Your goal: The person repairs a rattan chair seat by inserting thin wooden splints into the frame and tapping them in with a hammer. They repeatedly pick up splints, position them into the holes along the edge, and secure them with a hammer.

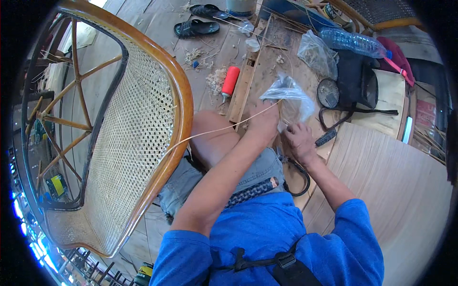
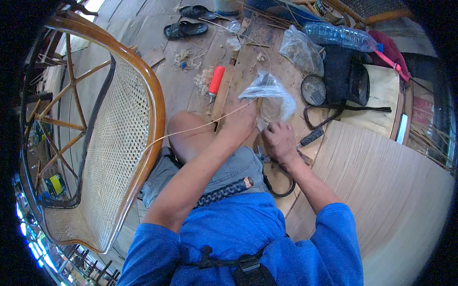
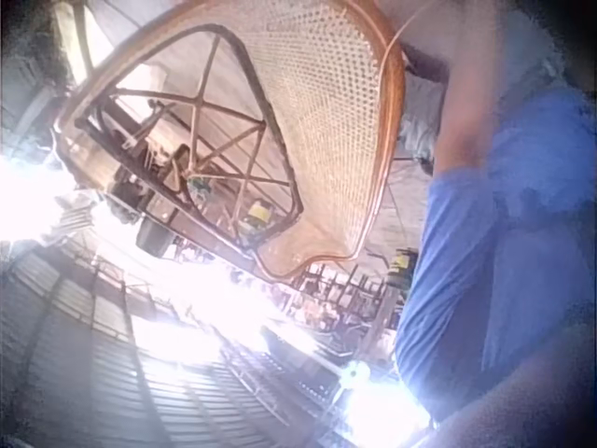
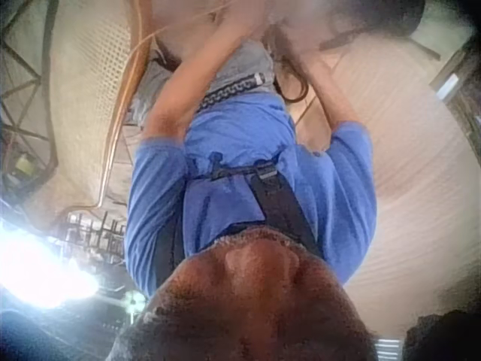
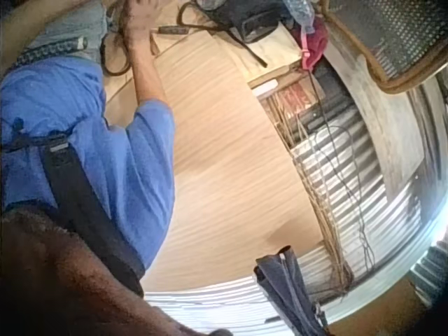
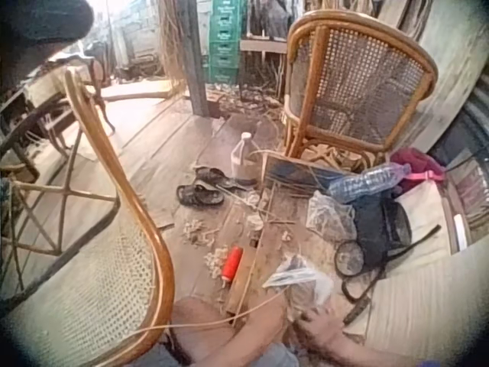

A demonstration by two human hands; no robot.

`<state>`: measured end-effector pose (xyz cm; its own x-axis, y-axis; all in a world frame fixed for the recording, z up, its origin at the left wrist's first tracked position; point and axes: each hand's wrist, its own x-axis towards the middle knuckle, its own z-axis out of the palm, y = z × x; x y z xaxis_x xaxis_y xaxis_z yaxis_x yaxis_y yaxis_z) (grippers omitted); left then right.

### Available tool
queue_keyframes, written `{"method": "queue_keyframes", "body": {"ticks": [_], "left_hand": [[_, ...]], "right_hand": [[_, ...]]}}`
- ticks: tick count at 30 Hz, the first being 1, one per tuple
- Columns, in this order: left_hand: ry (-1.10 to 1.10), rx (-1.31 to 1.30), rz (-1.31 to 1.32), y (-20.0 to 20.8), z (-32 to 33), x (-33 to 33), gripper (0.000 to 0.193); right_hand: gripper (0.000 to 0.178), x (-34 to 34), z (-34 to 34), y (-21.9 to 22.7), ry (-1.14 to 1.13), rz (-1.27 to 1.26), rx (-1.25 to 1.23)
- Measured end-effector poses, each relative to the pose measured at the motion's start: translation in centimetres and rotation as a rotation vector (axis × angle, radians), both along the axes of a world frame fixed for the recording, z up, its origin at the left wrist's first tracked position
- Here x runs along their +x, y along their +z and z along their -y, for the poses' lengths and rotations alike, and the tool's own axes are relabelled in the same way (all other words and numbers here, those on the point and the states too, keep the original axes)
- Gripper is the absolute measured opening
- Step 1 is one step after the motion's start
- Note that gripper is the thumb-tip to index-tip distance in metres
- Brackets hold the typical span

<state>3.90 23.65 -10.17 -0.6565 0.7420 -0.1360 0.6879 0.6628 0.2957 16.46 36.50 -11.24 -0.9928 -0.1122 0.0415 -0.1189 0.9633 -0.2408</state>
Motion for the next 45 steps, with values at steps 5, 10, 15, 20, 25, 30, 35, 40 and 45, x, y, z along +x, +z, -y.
{"method": "queue_keyframes", "body": {"ticks": [5,10,15,20,25,30,35,40,45], "left_hand": [[0.062,0.047,0.012,-1.2,-0.7,0.5,0.018],[0.066,0.041,0.06,-1.4,-0.6,0.3,0.015],[-0.112,0.327,-0.032,-1.2,-0.4,0.9,0.014],[-0.28,0.229,-0.059,-2.3,-0.3,1.7,0.011],[-0.244,0.281,0.001,-2.4,-0.1,1.3,0.013],[-0.194,0.369,0.133,-1.9,0.3,0.9,0.016],[-0.219,0.34,0.115,-1.9,0.8,0.9,0.01],[-0.245,0.246,0.097,-1.7,0.7,1.2,0.013],[-0.314,0.159,0.083,-1.5,0.9,1.7,0.018]], "right_hand": [[0.024,1.2,-0.4,-0.6,-0.124,0.145,-0.129],[0.021,0.5,-1.1,-1.0,-0.432,0.079,-0.391],[0.026,-1.2,-1.0,-0.4,-0.522,0.146,-0.362],[0.029,-1.5,-2.4,-0.3,-0.594,-0.048,-0.304],[0.034,-3.0,-3.3,1.6,-0.926,-0.1,-0.417],[0.026,-3.5,-6.3,-1.4,-1.024,0.091,-0.62],[0.022,-5.5,-5.5,4.5,-0.97,0.02,-0.816],[0.02,-6.3,-4.0,6.6,-0.905,-0.113,-0.682],[0.021,-4.9,-4.4,4.4,-0.722,0.003,-0.344]]}}
